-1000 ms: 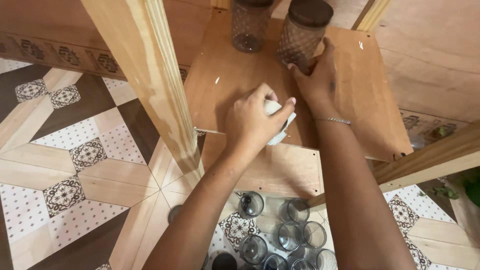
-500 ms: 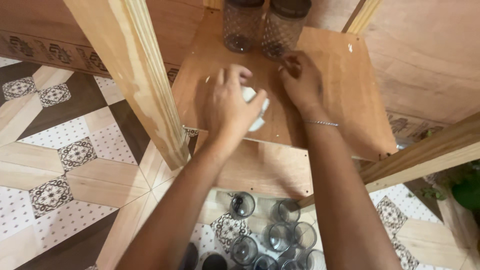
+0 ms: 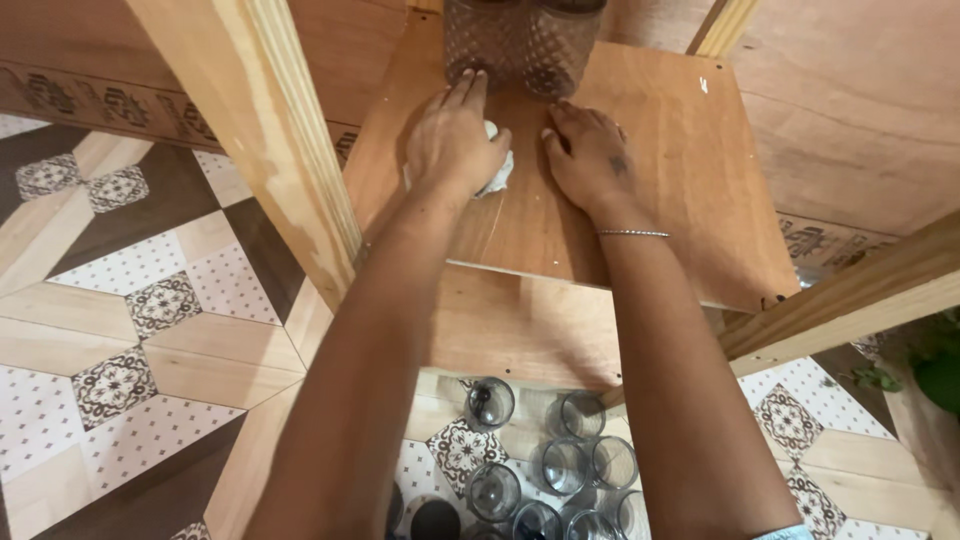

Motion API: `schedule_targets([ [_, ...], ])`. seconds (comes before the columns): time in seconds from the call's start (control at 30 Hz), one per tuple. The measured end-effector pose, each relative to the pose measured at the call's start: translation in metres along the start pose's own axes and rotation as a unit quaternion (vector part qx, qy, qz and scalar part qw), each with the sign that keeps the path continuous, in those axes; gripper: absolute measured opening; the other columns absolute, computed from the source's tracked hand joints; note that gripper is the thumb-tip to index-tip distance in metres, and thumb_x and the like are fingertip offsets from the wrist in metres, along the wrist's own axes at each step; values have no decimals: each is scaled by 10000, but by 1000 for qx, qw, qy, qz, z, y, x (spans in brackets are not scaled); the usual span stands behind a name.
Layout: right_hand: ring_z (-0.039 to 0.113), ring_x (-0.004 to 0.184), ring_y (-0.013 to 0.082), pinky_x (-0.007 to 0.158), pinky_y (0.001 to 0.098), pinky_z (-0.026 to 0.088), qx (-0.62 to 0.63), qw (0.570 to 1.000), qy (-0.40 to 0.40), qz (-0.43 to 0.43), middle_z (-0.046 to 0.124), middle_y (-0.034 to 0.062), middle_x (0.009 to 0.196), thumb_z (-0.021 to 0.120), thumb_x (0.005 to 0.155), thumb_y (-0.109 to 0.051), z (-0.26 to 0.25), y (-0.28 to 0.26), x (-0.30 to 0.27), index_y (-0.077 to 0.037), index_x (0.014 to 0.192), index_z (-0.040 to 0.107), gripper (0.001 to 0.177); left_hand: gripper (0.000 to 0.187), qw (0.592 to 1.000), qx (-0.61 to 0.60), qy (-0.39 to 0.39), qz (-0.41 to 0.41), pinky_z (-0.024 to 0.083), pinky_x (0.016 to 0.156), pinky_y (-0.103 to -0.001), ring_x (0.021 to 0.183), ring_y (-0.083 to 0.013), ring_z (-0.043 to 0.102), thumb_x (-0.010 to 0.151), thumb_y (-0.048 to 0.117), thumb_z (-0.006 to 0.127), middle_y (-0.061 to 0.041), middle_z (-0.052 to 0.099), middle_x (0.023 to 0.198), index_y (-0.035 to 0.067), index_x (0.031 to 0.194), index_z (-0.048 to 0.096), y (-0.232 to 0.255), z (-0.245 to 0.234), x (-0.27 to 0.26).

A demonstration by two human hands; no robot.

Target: The person wipes multiple small glass jars with a white cloth, then places them on a wooden shelf. The person repeats this process for several jars, wiping each one individually and arranging them on the shelf.

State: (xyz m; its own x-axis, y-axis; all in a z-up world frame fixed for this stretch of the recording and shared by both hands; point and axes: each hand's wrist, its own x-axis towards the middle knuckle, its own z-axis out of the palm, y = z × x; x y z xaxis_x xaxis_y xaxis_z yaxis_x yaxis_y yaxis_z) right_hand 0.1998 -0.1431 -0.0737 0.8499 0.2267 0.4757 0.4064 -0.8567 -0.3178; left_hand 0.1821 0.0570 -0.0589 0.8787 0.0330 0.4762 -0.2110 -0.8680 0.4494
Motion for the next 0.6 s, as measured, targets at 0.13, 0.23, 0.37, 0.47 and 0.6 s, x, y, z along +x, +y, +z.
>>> schedule_targets([
  [0.13,417,1412,308,1161,520,270,-18,1000,-4,2,519,58,1526,524,1000,-370,-2,-1,0,-143,1419,597,482,768,999,29,-15,2,380,1133,-404,1375,-303,472,848,407,700,-74,408,1597,91,1504,457,2,-4,2],
  [0.23,419,1421,307,1176,508,284,-18,1000,-3,-3,521,55,1536,520,1007,-374,1,1,0,-144,1419,604,479,719,999,29,-24,-8,344,1092,-432,1330,-302,469,794,435,692,-92,417,1559,103,1412,536,4,-5,2],
  [0.37,414,1403,318,1164,513,270,-12,1000,-2,5,525,67,1511,535,990,-369,2,2,3,-139,1408,611,483,591,999,35,-12,-12,351,1144,-417,1345,-294,501,844,447,669,-131,567,1448,84,1310,657,5,-10,0],
  [0.47,430,1415,308,1180,507,284,-1,1000,-5,4,533,61,1522,535,1000,-362,3,6,0,-134,1402,621,471,540,999,35,4,3,362,1109,-432,1311,-310,513,827,442,680,-156,599,1392,73,1220,703,7,-10,-5],
  [0.6,495,1335,365,1127,494,343,4,998,34,-44,594,134,1439,580,998,-333,4,7,3,-85,1355,654,441,514,1000,-1,6,-4,393,1105,-436,1273,-307,547,827,430,715,-142,654,1296,70,1194,702,8,-16,-4],
])
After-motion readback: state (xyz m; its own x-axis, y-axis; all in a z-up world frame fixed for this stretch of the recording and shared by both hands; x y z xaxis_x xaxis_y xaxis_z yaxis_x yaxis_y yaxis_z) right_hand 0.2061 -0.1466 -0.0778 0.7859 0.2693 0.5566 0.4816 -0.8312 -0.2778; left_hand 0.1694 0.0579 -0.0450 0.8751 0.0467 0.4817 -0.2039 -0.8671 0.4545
